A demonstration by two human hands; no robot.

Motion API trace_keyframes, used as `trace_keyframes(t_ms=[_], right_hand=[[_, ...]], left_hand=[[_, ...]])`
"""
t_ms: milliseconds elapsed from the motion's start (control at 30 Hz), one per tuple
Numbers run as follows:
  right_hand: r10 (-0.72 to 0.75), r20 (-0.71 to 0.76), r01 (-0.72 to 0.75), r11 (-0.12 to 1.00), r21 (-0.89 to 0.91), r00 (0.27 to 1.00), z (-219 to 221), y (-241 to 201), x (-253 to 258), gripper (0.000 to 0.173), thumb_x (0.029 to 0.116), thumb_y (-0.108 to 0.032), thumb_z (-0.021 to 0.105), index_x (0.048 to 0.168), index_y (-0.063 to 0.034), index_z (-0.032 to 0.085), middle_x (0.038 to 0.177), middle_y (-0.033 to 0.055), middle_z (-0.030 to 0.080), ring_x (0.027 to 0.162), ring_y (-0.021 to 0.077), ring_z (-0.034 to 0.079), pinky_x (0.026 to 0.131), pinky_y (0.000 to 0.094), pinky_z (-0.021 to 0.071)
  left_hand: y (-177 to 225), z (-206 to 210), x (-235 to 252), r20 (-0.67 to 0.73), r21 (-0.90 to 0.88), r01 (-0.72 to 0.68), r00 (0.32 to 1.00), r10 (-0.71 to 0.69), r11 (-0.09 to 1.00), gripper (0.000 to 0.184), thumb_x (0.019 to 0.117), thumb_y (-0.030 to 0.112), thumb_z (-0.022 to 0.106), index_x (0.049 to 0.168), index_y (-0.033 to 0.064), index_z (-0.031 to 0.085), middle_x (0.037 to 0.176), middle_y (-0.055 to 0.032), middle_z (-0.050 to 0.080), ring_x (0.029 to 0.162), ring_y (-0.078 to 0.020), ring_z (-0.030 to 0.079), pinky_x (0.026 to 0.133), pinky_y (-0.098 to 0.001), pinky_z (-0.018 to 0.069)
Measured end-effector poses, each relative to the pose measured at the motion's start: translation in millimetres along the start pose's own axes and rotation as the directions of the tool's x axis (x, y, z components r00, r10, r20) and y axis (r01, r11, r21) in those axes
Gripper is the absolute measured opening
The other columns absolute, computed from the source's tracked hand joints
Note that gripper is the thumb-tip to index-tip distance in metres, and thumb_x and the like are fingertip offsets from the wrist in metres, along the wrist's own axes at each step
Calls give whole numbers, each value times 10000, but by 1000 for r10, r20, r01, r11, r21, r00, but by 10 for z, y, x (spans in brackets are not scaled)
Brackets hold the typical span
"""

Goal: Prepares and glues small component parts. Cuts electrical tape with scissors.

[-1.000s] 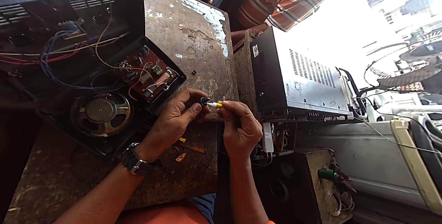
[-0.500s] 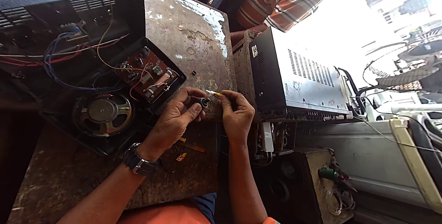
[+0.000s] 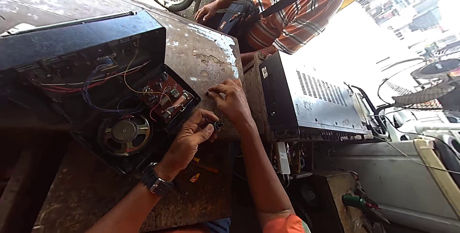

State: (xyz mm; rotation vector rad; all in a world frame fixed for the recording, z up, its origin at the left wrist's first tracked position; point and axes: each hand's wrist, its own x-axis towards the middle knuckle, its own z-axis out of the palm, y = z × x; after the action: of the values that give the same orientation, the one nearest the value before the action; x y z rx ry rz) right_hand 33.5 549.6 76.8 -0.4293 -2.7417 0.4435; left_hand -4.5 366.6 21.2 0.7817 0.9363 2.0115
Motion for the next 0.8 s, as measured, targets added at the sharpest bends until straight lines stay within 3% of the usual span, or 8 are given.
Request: trace_keyframes(t_ms=[100,200,300,333,433,500,633,800], right_hand=[[30,126,-18,995,-95,992,49,55,264,147,957,-284,690,1021,-221,807,946,10,676,1009,243,573,892,433,469],[12,192,4,997,-82,981,52,66,339,122,944,-253,687,976,-181,780,925,9,672,1017,246,580,912,442,465],[-23,122,7,992,127,992,-39,147,238,117,957,-193,667,982,-111,747,950,28,697,989,198,620,918,408,496],[-4,77,-15,968,251,997,-118,157,142,118,969,-174,660,1004,-87,732,952,33,704,931,160,649,865,372,534],[69,-61,-12,756,654,996,-383,78,-294,107,968,-59,645,1057,-9,673,906,73,713,743,116,664,658,265,571],[134,-104,2,604,797,986,-479,-17,-645,135,961,-68,655,1095,-50,660,938,67,695,750,107,661,669,247,581],[153,-135,74,350,934,979,-390,-96,-1124,273,982,-133,679,1241,-48,684,1025,65,691,814,100,651,737,261,579],[217,-136,115,107,988,967,-177,-217,-1422,212,979,-112,691,1172,-28,722,991,120,717,795,123,676,728,262,585]], left_hand=[[-7,5,17,0,-14,-27,1000,27,1000,247,1038,28,467,1239,66,606,1010,-122,632,853,-187,631,830,-345,561],[0,11,12,-7,-2,-38,999,38,999,277,1029,6,466,1242,66,634,1017,-109,623,842,-179,621,808,-341,564],[7,16,7,2,9,-45,999,45,999,281,1053,26,434,1259,60,622,1065,-100,607,841,-171,608,776,-327,565],[10,16,0,0,5,-42,999,42,999,278,1061,43,434,1275,57,611,1060,-100,607,835,-172,606,766,-322,563],[27,11,-5,22,21,-37,999,36,999,283,1051,72,497,1327,57,560,1039,-97,616,839,-165,613,759,-301,559],[39,16,-9,35,60,-39,999,37,997,331,1009,42,563,1339,66,540,1063,-93,617,846,-159,619,743,-285,560],[59,35,-18,63,124,-58,997,50,991,319,1015,29,561,1333,37,547,1041,-109,623,840,-178,632,729,-299,574],[65,88,-43,92,207,-73,994,55,976,313,1014,34,562,1326,21,555,1045,-114,633,840,-188,640,729,-295,578]])
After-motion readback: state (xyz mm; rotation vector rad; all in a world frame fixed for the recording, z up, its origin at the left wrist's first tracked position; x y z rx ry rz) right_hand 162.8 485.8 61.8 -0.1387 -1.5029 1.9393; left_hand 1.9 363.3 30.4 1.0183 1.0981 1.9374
